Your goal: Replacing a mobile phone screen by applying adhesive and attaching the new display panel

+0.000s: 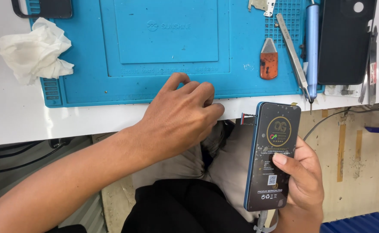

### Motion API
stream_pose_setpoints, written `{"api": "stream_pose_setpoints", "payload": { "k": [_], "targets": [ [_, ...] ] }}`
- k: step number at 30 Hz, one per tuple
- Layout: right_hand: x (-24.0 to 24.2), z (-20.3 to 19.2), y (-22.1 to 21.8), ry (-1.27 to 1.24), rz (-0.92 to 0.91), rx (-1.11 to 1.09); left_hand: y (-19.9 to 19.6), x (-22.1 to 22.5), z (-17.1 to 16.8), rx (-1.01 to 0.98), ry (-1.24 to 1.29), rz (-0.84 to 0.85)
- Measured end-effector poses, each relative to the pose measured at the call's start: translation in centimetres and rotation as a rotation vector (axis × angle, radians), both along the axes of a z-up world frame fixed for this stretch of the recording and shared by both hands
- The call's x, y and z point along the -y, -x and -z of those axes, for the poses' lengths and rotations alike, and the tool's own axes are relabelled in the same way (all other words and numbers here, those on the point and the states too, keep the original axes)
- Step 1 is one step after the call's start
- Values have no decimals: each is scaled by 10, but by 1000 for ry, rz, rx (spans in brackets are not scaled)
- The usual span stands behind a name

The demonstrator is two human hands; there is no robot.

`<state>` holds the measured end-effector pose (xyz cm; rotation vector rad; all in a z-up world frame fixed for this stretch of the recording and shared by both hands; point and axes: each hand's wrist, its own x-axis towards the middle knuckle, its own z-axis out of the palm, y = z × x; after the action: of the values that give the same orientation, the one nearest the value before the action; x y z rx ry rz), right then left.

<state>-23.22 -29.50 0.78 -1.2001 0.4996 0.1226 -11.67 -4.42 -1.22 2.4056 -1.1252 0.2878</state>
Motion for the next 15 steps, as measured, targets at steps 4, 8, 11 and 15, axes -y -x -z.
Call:
{"api": "stream_pose_setpoints", "payload": {
  "k": [4, 8, 11, 15],
  "targets": [
    [7, 7, 6, -17, -27, 35, 3, 1, 1, 9, -41, 6],
    [8, 10, 10, -44, -26, 31, 5, 4, 3, 68, -81, -19],
    [9, 10, 10, -37, -30, 26, 3, 7, 6, 132, -104, -29],
    [10, 11, 10, -52, -32, 24, -5, 8, 11, 123, 7, -2]
  ]
}}
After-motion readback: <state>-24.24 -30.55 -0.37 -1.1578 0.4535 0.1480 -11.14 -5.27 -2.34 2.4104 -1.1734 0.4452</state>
